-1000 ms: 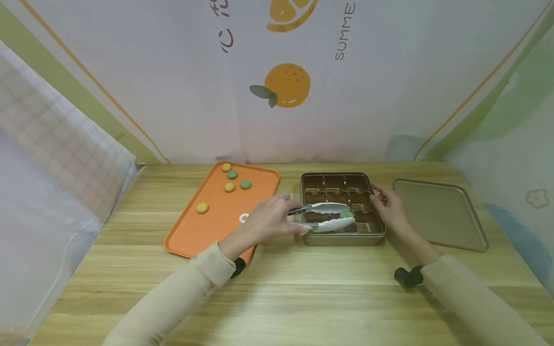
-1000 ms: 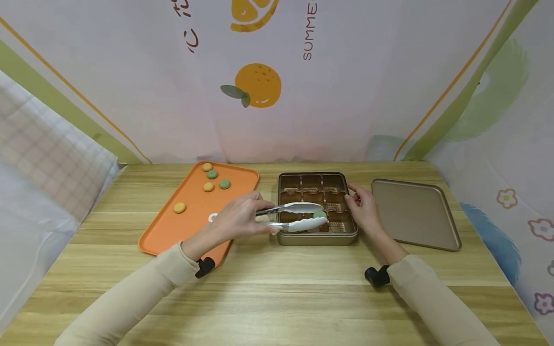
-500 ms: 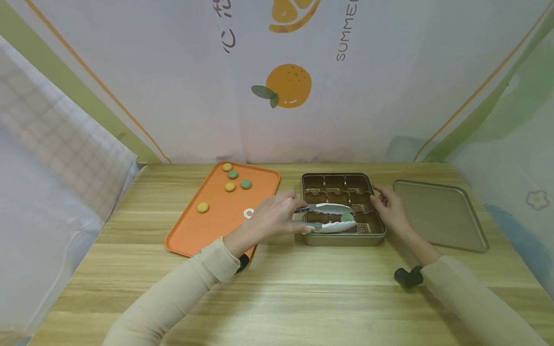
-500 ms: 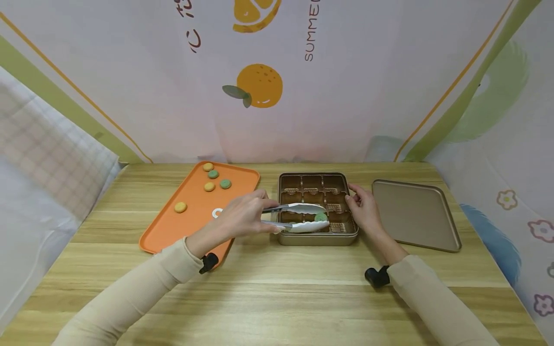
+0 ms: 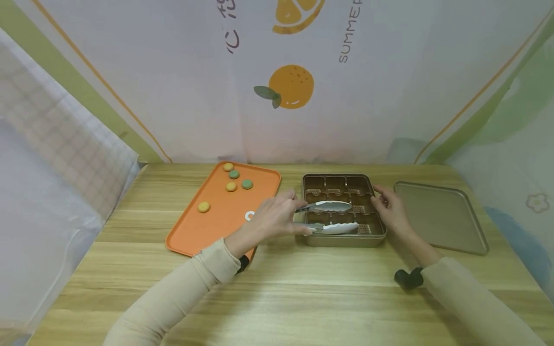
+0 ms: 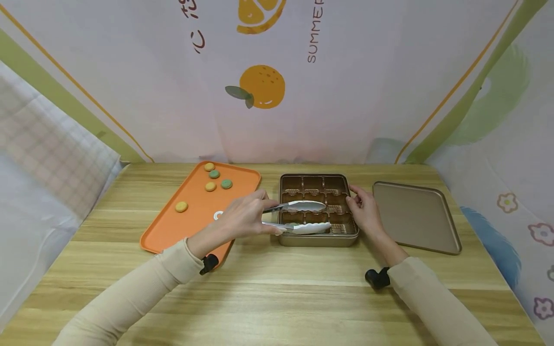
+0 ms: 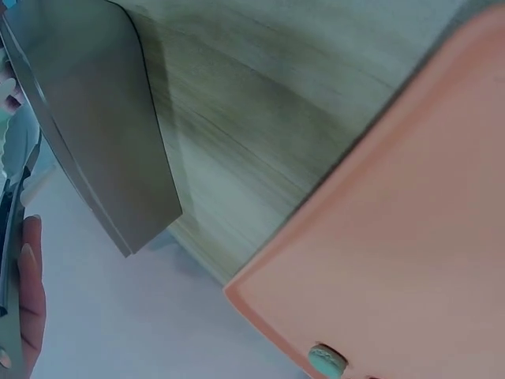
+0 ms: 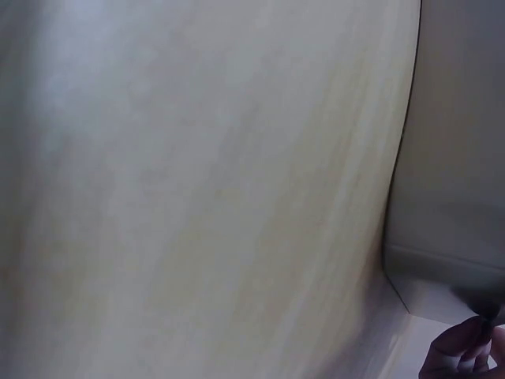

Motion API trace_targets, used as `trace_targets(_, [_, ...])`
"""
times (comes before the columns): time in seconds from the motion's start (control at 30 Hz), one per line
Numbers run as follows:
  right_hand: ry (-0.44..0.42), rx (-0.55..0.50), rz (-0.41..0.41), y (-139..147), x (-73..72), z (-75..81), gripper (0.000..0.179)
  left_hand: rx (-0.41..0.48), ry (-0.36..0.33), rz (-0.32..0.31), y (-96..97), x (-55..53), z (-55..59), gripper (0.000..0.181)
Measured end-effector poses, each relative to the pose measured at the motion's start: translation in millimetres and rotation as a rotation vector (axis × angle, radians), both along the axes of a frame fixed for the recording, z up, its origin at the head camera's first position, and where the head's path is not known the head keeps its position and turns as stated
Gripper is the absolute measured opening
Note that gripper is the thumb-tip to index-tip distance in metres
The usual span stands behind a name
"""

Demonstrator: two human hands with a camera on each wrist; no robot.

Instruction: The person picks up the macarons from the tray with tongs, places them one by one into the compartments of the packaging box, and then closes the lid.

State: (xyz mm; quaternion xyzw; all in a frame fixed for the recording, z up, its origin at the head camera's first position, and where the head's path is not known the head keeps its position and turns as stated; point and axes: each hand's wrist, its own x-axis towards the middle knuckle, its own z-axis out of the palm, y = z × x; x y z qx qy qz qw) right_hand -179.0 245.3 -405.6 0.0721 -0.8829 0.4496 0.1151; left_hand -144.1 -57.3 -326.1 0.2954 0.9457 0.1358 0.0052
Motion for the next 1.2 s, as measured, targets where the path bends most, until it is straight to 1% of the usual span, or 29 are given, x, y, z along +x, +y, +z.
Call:
trace_targets(0.2, [0.006, -0.003, -0.002, 0.0, 0.5, -0.5, 0.036, 0.045, 0.0, 0.014, -4.3, 3.2, -4.3, 0.067])
trace_targets(0.3, [0.007, -0.009, -0.005, -0.4, 0.5, -1.0, 0.036, 0.09, -0.013, 0.046, -10.9, 4.1, -8.1, 0.067])
trace_targets(0.37, [0.006, -0.008, -0.006, -0.7, 0.3, -1.4, 0.036, 0.129, -0.027, 0.084, -18.6, 4.1, -9.6, 0.064])
trace_targets(0.43, [0.008, -0.004, -0.003, -0.6, 0.2, -1.5, 0.036, 0.182, -0.049, 0.136, -29.4, 4.0, -10.5, 0.062])
trace_targets(0.53, [0.005, -0.003, 0.007, -0.1, 0.3, -1.2, 0.036, 0.238, -0.061, 0.224, -51.1, 3.3, -11.2, 0.057])
trace_targets(0.6, [0.002, -0.007, 0.013, 0.3, 0.3, -0.8, 0.037, 0.256, -0.056, 0.281, -68.6, 2.3, -12.7, 0.058])
trace_targets(0.67, [-0.001, -0.009, 0.017, 1.1, 0.2, -0.9, 0.037, 0.249, -0.038, 0.343, -86.8, 1.0, -14.5, 0.058])
trace_targets(0.8, [0.005, 0.0, 0.007, 2.4, -0.6, -1.5, 0.036, 0.232, -0.033, 0.461, -121.0, -1.7, -18.5, 0.06])
trace_targets(0.87, [0.005, 0.005, 0.005, 3.2, -0.7, -1.7, 0.036, 0.217, -0.037, 0.511, -135.1, -3.0, -20.3, 0.061])
trace_targets(0.97, [0.0, 0.01, 0.006, 3.6, -0.2, -1.3, 0.037, 0.183, -0.041, 0.575, -150.0, -5.3, -23.0, 0.06])
trace_targets(1.07, [-0.01, 0.015, 0.009, 3.4, 1.0, -0.8, 0.037, 0.147, -0.047, 0.604, -158.1, -6.7, -24.4, 0.06])
trace_targets(1.2, [-0.013, 0.033, 0.016, 2.5, 2.1, -0.8, 0.038, 0.117, -0.052, 0.617, -160.8, -9.5, -25.5, 0.061])
